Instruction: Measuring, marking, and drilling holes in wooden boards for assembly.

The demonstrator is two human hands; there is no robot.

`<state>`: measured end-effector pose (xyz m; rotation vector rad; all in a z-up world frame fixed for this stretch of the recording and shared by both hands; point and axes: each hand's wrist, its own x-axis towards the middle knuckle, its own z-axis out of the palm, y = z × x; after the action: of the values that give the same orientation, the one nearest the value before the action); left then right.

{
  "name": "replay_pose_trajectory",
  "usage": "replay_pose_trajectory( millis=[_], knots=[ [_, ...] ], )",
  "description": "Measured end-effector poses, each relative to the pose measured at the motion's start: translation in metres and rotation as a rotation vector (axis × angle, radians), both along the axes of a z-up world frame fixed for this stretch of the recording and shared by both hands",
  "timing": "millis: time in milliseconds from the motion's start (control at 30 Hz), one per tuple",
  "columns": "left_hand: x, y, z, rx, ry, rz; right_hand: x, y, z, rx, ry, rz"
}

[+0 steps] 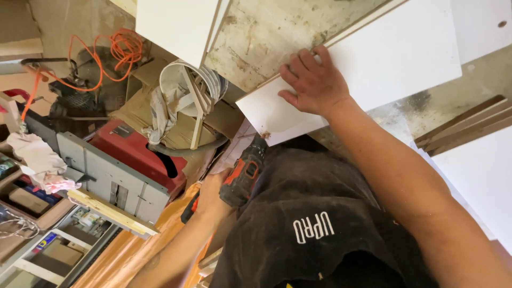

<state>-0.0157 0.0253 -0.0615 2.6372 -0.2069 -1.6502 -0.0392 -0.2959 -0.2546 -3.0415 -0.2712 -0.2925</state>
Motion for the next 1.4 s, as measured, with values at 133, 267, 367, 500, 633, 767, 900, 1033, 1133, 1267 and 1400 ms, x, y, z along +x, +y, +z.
replay_pose_trajectory(
  millis=[133, 267, 367, 500, 633, 767, 900, 1033, 1133, 1267, 1400],
  knots=[
    [-0.001, 0.002, -0.002, -0.053, -0.026, -0.014, -0.003, 0.002, -0.004, -0.005, 0.080, 0.004],
    [-0.005, 0.005, -0.004, -0.051, -0.041, -0.028, -0.004, 0.003, -0.005, 0.003, 0.078, -0.001],
    [-0.007, 0.006, -0.004, -0.026, -0.047, -0.042, 0.001, 0.000, 0.003, 0.015, -0.052, -0.001],
    [-0.003, 0.004, 0.006, -0.062, -0.080, -0.098, -0.004, 0.000, -0.003, -0.037, 0.055, 0.022],
    [0.005, -0.008, 0.029, -0.029, -0.051, -0.094, -0.004, 0.003, -0.002, -0.010, 0.113, 0.049],
    [0.036, -0.036, 0.081, 0.101, 0.090, 0.006, -0.002, 0.003, -0.003, 0.012, 0.160, 0.043],
    [0.055, -0.031, 0.100, 0.015, 0.019, 0.112, 0.001, 0.005, 0.005, 0.026, 0.320, 0.039],
    [0.065, -0.037, 0.086, 0.075, -0.042, 0.091, 0.001, 0.003, 0.002, 0.022, 0.218, 0.028],
    [0.062, -0.026, 0.067, 0.069, -0.100, 0.050, -0.002, 0.010, -0.005, 0.040, 0.363, -0.011],
    [0.062, -0.019, 0.056, 0.146, -0.104, 0.091, -0.005, 0.013, -0.011, 0.071, 0.329, -0.048],
    [0.059, -0.004, 0.044, 0.158, -0.107, 0.050, -0.007, 0.013, -0.016, 0.085, 0.323, -0.044]
  ],
)
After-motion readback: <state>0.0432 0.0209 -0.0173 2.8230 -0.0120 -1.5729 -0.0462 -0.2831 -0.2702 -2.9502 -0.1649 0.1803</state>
